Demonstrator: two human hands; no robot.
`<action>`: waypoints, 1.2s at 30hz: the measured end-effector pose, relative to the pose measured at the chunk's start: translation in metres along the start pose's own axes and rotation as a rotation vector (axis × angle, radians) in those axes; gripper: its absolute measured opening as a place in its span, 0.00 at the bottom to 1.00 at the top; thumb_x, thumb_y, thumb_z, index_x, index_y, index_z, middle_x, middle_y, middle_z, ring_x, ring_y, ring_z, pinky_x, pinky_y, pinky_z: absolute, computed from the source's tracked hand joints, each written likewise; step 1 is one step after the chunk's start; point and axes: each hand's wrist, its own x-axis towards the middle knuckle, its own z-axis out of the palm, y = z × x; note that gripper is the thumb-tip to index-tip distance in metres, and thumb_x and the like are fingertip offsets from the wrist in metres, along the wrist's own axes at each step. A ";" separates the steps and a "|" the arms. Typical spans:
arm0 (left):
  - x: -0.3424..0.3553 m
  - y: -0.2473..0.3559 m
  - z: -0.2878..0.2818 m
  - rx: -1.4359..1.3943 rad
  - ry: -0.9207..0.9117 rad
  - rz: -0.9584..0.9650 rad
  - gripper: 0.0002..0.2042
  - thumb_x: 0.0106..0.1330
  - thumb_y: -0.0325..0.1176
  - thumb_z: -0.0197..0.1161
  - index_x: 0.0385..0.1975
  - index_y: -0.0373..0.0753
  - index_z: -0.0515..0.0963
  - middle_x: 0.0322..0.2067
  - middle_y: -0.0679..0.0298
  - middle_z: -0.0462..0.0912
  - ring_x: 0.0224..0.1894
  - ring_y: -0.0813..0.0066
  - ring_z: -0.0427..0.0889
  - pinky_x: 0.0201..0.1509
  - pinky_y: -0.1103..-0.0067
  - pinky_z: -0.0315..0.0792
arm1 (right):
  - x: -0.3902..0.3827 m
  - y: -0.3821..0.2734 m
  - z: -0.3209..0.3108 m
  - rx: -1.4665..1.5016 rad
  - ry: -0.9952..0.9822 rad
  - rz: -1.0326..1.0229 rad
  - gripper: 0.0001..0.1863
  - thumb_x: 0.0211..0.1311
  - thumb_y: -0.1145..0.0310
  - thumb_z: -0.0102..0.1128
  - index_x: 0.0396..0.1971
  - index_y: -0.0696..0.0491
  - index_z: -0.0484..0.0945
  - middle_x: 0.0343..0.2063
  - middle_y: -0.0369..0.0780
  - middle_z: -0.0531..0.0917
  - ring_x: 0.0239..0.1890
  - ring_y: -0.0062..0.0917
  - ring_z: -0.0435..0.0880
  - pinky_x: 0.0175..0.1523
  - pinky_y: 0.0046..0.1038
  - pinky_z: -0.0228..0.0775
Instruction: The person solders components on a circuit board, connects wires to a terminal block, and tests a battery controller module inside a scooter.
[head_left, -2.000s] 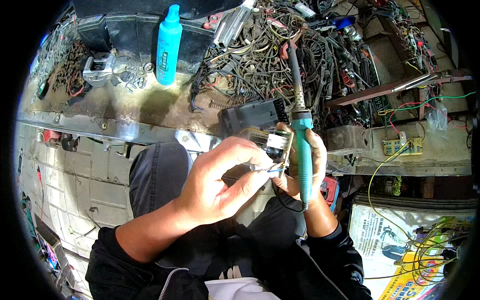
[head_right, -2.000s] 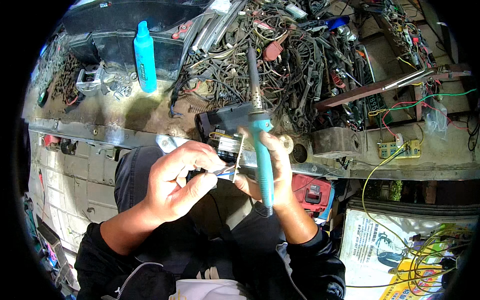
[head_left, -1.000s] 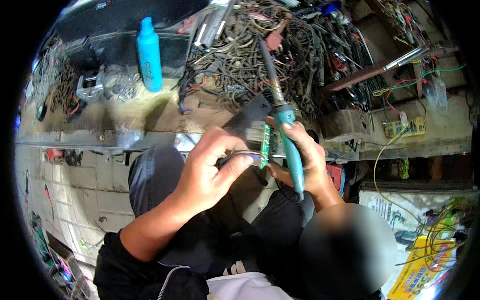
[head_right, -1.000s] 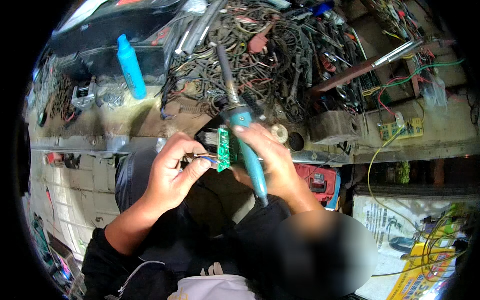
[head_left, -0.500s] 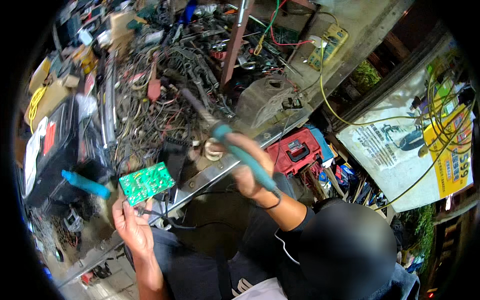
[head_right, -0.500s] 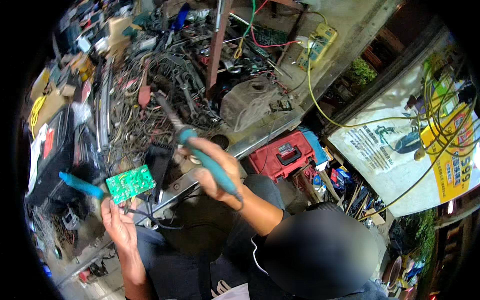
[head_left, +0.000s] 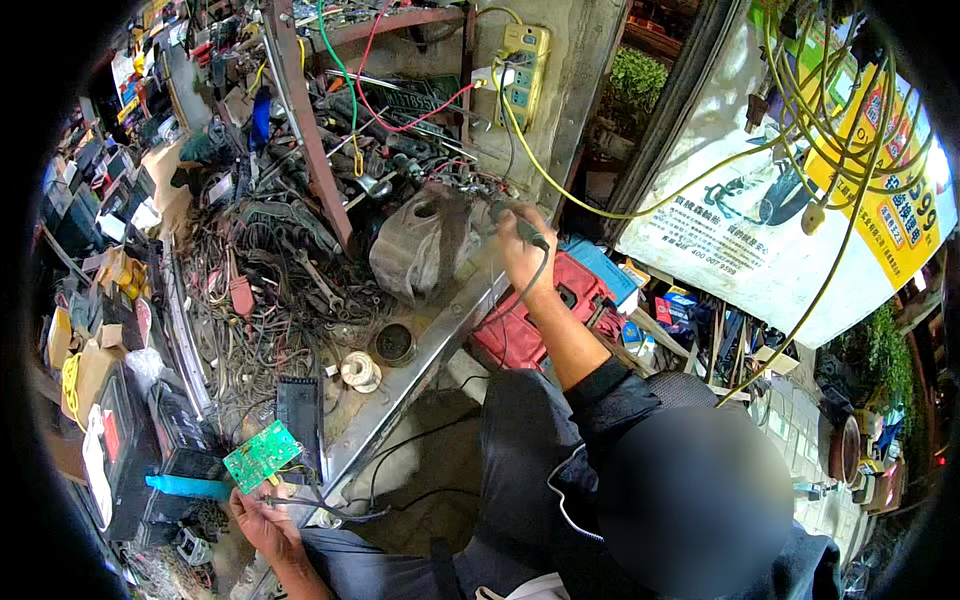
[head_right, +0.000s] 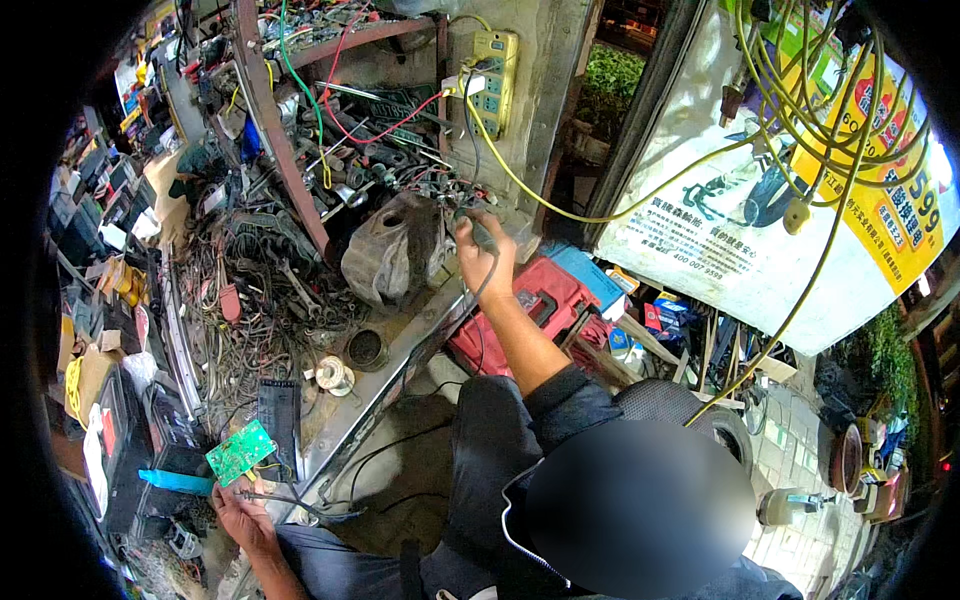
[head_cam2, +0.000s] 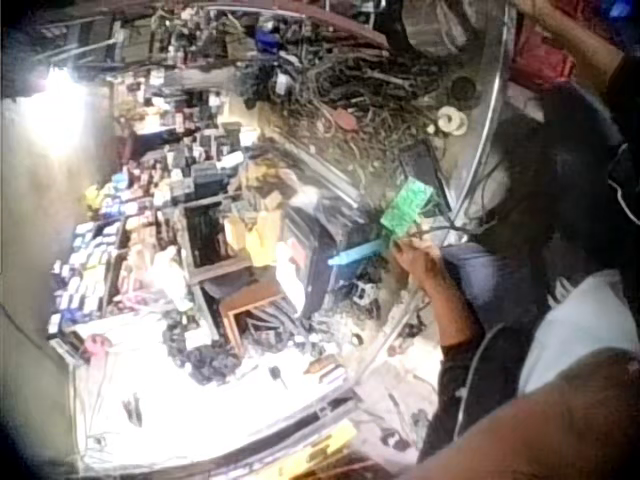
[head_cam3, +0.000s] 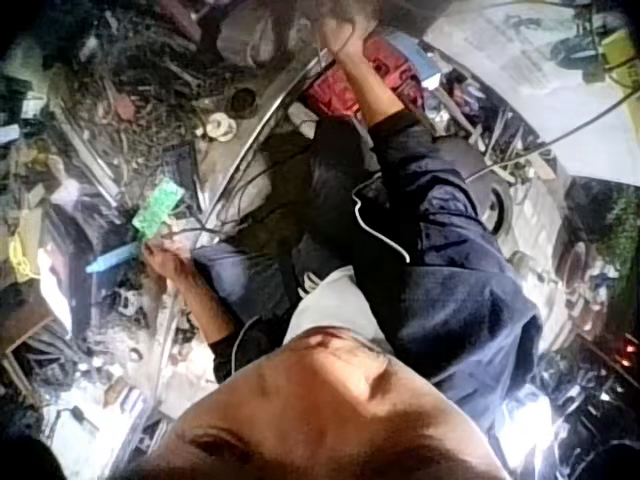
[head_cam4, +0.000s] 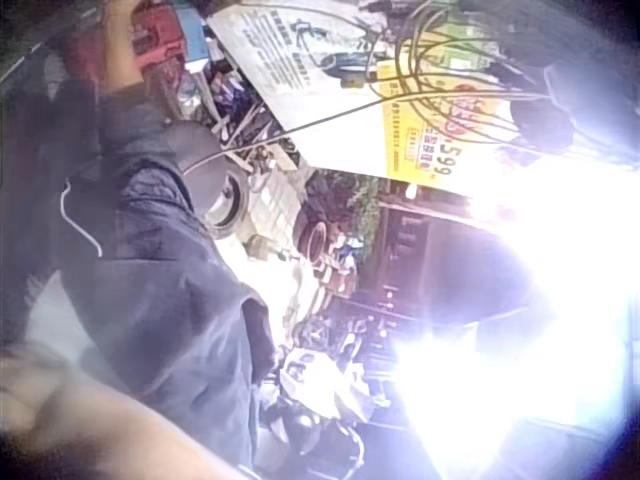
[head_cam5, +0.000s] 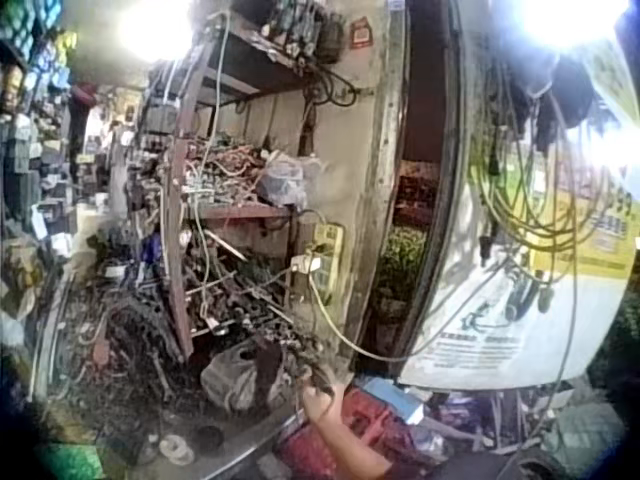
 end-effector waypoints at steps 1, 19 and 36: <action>-0.002 0.001 0.006 -0.003 0.029 0.015 0.05 0.71 0.34 0.53 0.41 0.42 0.69 0.33 0.66 0.74 0.34 0.76 0.70 0.45 0.70 0.71 | 0.001 0.004 0.003 -0.019 -0.013 -0.026 0.09 0.60 0.69 0.59 0.34 0.59 0.79 0.24 0.51 0.82 0.27 0.32 0.85 0.34 0.30 0.73; 0.001 0.009 -0.019 -0.090 -0.024 -0.007 0.09 0.71 0.33 0.52 0.47 0.40 0.69 0.38 0.63 0.78 0.37 0.72 0.77 0.49 0.65 0.74 | 0.015 0.099 0.044 -0.166 -0.274 -0.185 0.19 0.60 0.67 0.56 0.48 0.61 0.76 0.38 0.52 0.83 0.40 0.35 0.84 0.45 0.32 0.74; -0.030 0.030 0.064 0.151 0.083 0.025 0.03 0.66 0.27 0.58 0.36 0.36 0.74 0.33 0.63 0.79 0.33 0.74 0.80 0.39 0.73 0.79 | -0.189 -0.171 0.042 0.309 -1.167 -0.071 0.25 0.53 0.62 0.67 0.48 0.59 0.75 0.48 0.52 0.77 0.53 0.45 0.76 0.57 0.38 0.68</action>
